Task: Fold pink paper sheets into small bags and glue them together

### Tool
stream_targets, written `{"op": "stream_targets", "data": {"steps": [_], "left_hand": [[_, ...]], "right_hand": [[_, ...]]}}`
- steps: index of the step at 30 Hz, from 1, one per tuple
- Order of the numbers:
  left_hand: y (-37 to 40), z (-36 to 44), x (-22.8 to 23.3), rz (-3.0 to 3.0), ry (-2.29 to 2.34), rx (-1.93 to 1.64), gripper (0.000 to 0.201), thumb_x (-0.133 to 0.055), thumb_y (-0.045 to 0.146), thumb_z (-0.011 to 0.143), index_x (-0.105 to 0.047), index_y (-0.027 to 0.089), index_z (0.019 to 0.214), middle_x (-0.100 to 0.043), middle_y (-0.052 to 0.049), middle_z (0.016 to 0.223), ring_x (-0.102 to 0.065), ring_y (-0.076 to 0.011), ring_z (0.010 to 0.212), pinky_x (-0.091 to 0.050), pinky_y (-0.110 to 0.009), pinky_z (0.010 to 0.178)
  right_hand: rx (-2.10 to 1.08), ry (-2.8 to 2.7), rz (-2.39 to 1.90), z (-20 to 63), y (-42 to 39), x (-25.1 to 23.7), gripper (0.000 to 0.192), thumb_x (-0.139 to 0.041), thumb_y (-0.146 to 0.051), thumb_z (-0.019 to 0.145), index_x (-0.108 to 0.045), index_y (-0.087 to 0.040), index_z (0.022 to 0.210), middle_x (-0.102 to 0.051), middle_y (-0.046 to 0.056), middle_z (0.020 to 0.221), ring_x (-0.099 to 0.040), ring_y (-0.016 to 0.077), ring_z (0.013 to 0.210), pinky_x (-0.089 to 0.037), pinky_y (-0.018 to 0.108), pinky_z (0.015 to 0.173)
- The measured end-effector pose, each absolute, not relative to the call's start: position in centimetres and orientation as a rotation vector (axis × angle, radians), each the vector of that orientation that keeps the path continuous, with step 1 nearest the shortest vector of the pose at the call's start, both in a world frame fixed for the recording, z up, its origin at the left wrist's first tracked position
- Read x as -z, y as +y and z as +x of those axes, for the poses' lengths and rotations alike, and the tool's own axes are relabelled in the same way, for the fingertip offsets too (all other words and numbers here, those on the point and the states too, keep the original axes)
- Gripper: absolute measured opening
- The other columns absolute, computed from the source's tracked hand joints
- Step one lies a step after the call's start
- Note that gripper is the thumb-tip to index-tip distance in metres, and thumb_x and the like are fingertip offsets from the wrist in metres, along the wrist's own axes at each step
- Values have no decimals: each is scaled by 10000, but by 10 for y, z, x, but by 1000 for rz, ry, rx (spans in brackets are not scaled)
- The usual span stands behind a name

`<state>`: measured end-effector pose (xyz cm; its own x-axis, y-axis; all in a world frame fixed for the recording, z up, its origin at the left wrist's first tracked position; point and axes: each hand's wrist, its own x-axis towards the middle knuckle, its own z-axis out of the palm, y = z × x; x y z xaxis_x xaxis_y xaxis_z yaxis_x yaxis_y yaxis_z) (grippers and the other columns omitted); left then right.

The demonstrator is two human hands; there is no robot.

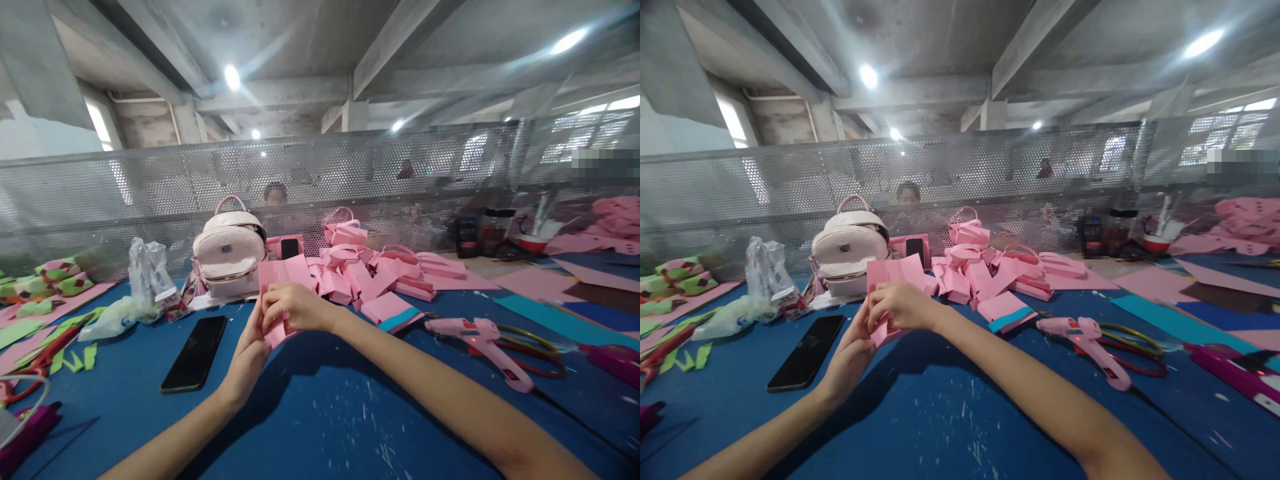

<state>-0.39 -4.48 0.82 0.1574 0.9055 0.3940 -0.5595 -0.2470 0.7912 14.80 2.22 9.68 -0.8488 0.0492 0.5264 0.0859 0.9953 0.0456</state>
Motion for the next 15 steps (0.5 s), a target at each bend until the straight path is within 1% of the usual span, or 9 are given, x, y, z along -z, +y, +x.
{"op": "stream_targets", "data": {"steps": [3,6,8,10,13,15], "left_hand": [[-47,-5,-13,1087,413,-1465,729,-632,114,724,-521,355,1403,-459,26,1529,-312,-266,1464,-391,-346,1124],[-51,-4,-18,1021,484,-1450,572,-700,206,802,-583,335,1347,-524,-4,1480,-394,-263,1422,-410,-334,1108],[-54,-3,-21,1005,513,-1435,484,-718,274,833,-623,307,1306,-562,-31,1442,-451,-283,1382,-440,-360,1088],[-56,-2,-23,1001,501,-1431,457,-733,288,833,-642,300,1281,-580,-41,1421,-476,-307,1360,-471,-400,1065],[-56,-1,-23,981,459,-1440,502,-769,254,800,-636,316,1280,-599,-42,1395,-484,-333,1350,-492,-459,1049],[-55,-1,-22,962,461,-1447,553,-784,239,782,-614,323,1302,-601,-45,1393,-490,-330,1347,-488,-465,1055]], "right_hand": [[120,-2520,-111,152,26,-97,273,-678,34,738,-753,-212,831,-678,-10,837,-558,146,838,-457,239,763],[181,-2431,-148,156,30,-97,142,-665,-102,861,-745,-215,829,-686,15,856,-546,166,832,-442,291,792],[226,-2376,-177,158,31,-95,155,-625,-184,923,-742,-215,827,-674,33,851,-535,180,835,-428,315,792],[263,-2340,-199,158,30,-92,203,-582,-223,958,-737,-214,828,-652,43,835,-530,183,828,-421,312,769],[284,-2318,-229,158,30,-87,255,-519,-218,992,-730,-204,849,-625,41,819,-541,161,781,-418,274,698],[276,-2313,-248,159,31,-85,269,-495,-201,1001,-724,-198,860,-623,36,827,-559,145,766,-421,251,670]]}}
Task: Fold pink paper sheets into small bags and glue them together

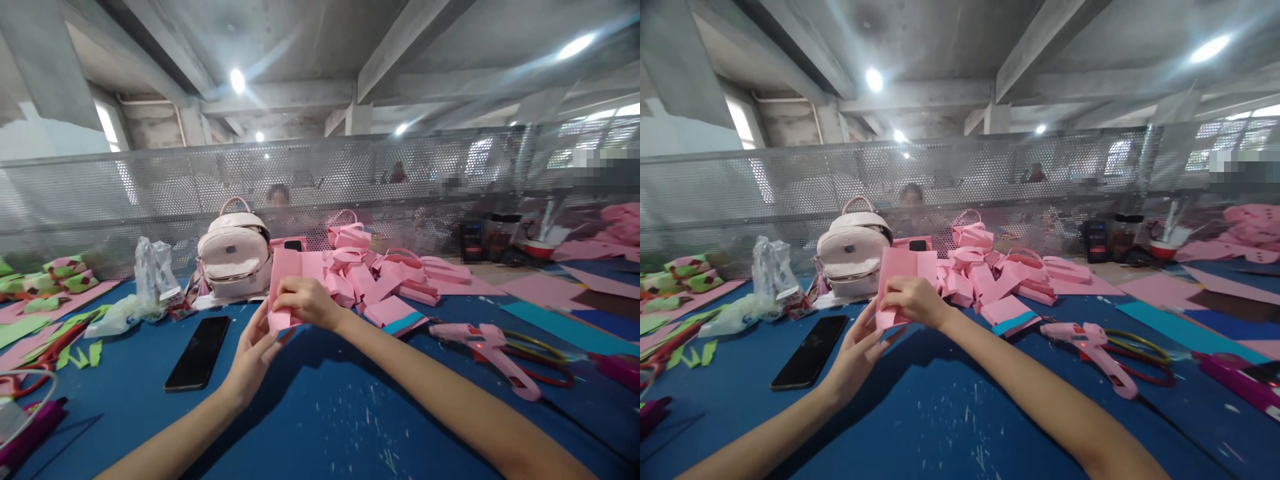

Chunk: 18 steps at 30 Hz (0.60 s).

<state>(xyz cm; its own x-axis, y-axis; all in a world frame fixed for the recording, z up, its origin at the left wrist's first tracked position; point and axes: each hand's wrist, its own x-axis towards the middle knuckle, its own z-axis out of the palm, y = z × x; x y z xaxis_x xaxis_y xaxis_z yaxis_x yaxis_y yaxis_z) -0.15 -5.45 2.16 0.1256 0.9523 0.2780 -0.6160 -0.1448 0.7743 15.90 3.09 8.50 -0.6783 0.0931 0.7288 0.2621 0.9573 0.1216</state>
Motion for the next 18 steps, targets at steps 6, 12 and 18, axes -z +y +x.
{"op": "stream_targets", "data": {"steps": [6,12,18], "left_hand": [[-47,-4,-20,992,495,-1514,640,-802,216,755,-572,304,1346,-605,-52,1393,-547,-245,1303,-475,-322,1053],[-44,-8,-24,1004,617,-1582,593,-828,240,715,-634,244,1276,-653,-66,1324,-551,-241,1295,-483,-268,1005],[-44,-10,-24,979,666,-1592,532,-820,301,737,-666,221,1240,-677,-74,1288,-587,-236,1252,-491,-263,987]], "right_hand": [[209,-2332,-260,164,37,-87,172,-551,-184,975,-714,-172,923,-655,53,919,-620,141,842,-485,241,734],[148,-2361,-276,167,39,-89,163,-568,-201,971,-726,-178,1001,-677,78,1002,-638,161,923,-513,277,801],[77,-2373,-286,166,36,-90,184,-561,-185,970,-745,-194,976,-684,74,1017,-645,164,924,-515,293,807]]}}
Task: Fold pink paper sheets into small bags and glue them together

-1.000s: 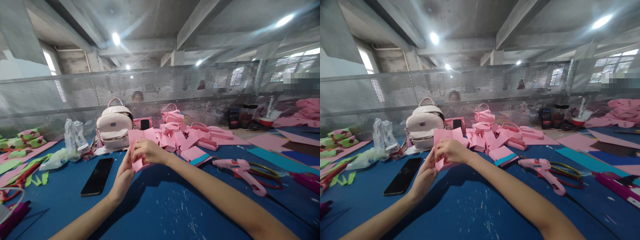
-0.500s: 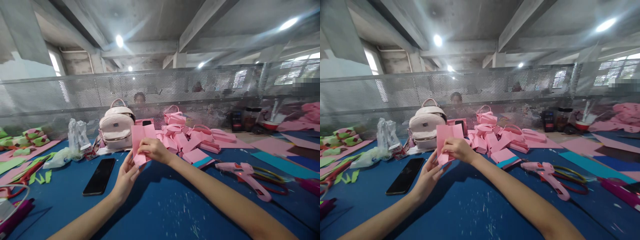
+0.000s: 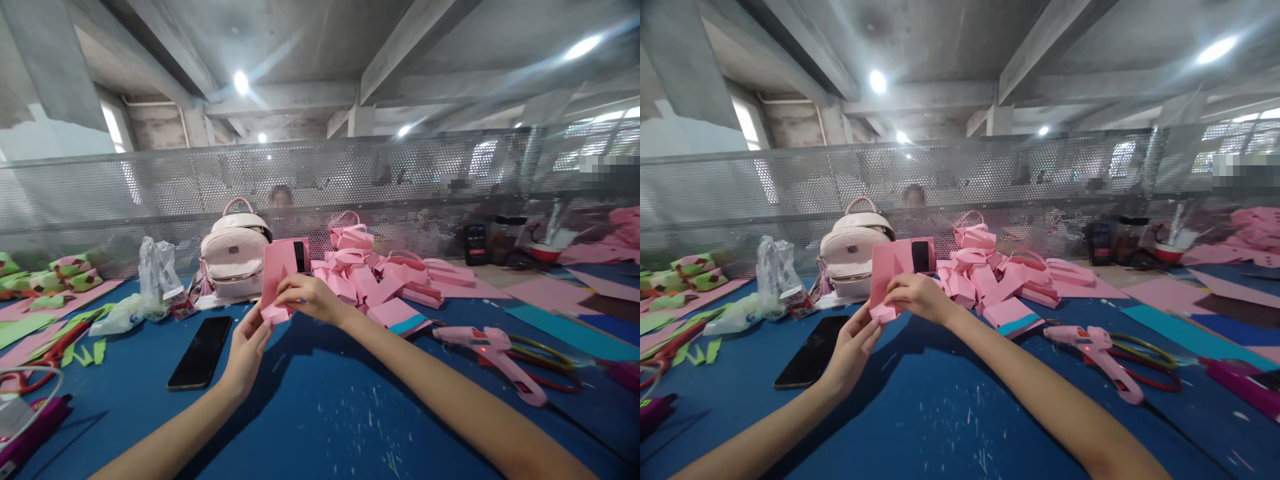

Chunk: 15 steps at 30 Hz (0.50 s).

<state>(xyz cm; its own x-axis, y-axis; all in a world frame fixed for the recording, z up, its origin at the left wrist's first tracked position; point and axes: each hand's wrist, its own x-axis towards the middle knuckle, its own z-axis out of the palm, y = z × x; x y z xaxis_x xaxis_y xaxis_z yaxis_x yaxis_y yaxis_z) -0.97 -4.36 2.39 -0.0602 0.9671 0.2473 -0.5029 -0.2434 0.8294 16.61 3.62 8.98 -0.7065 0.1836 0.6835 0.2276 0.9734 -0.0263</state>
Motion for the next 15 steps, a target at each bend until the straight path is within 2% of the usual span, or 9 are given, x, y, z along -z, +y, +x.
{"op": "stream_targets", "data": {"steps": [5,10,15], "left_hand": [[-43,-10,-22,977,676,-1602,519,-826,319,734,-679,238,1225,-676,-63,1295,-588,-241,1254,-476,-284,1015],[-43,-9,-22,1014,669,-1598,504,-818,317,747,-680,223,1223,-681,-77,1289,-580,-253,1263,-457,-307,1044],[-43,-9,-22,1053,686,-1593,458,-787,313,783,-677,219,1217,-665,-82,1318,-573,-261,1275,-449,-331,1060]], "right_hand": [[-20,-2363,-292,164,34,-89,164,-608,-102,916,-735,-176,989,-657,76,1042,-637,163,945,-512,280,821],[-127,-2341,-302,159,32,-91,161,-643,-53,866,-729,-158,951,-594,49,972,-619,149,884,-507,259,788],[-211,-2327,-323,154,25,-95,254,-650,41,796,-728,-150,944,-559,25,931,-603,135,853,-498,232,754]]}}
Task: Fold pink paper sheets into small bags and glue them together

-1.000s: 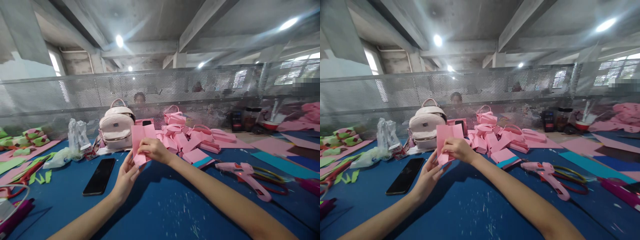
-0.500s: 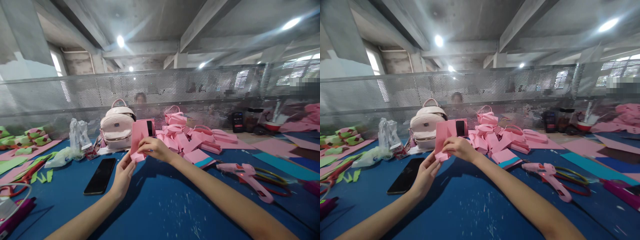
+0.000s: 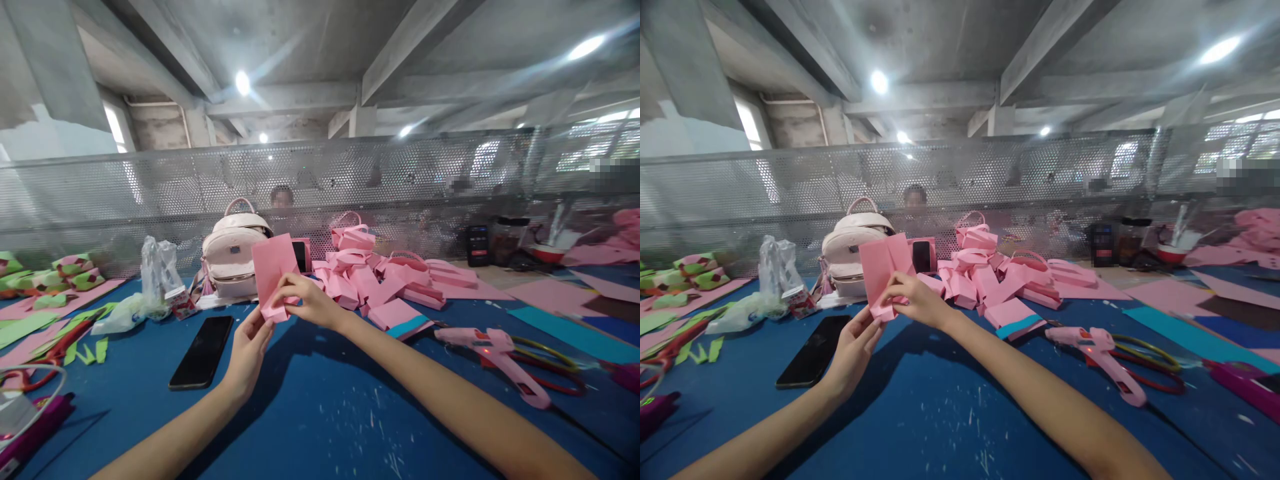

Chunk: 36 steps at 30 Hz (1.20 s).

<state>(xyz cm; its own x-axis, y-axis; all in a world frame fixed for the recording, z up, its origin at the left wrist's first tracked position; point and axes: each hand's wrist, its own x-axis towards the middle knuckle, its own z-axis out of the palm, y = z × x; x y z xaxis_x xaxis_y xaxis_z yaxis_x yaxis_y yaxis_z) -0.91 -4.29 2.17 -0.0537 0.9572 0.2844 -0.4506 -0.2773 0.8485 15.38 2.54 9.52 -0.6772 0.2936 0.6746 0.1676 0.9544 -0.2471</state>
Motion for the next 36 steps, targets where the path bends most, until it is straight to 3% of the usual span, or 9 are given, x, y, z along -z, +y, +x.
{"op": "stream_targets", "data": {"steps": [11,15,20,24,27,31,36], "left_hand": [[-41,-9,-23,1224,735,-1650,527,-800,247,763,-634,206,1262,-650,-93,1327,-542,-286,1300,-401,-394,1108],[-40,-11,-22,1220,733,-1630,584,-808,295,762,-604,214,1302,-665,-97,1288,-607,-297,1209,-502,-400,1004],[-38,-12,-21,1093,719,-1573,851,-841,372,723,-421,286,1459,-635,-103,1333,-669,-265,1100,-563,-314,849],[-36,-12,-19,1014,767,-1550,861,-856,417,693,-454,267,1439,-705,-99,1186,-721,-201,861,-565,-270,727],[-33,-14,-18,975,774,-1545,938,-887,414,643,-436,271,1453,-718,-96,1148,-721,-198,822,-564,-270,693],[-30,-15,-16,944,743,-1523,941,-890,405,646,-427,268,1454,-699,-112,1211,-724,-215,905,-567,-298,764],[-30,-14,-16,930,689,-1457,866,-881,394,672,-473,229,1418,-760,-85,1020,-741,-192,812,-566,-308,778]], "right_hand": [[-211,-2293,-365,153,20,-89,241,-655,-15,829,-724,-188,982,-629,17,917,-626,141,812,-478,251,734],[-232,-2353,-330,153,18,-93,254,-619,-51,884,-709,-215,1055,-673,40,1039,-646,153,921,-494,268,784],[-355,-2418,-247,152,17,-102,349,-560,-25,912,-642,-210,1196,-698,62,1132,-661,145,1020,-527,283,874],[-478,-2445,-181,149,9,-110,416,-560,-9,891,-593,-188,1265,-667,86,1216,-667,138,1027,-546,265,867],[-520,-2442,-189,148,2,-116,452,-561,-11,876,-572,-185,1293,-627,99,1286,-655,150,1066,-546,276,878],[-287,-2500,-264,150,1,-119,425,-546,7,887,-579,-177,1269,-658,75,1257,-656,132,1061,-523,243,872],[155,-2513,-474,152,4,-111,217,-577,-152,961,-660,-203,1156,-744,25,1059,-660,146,882,-452,258,712]]}}
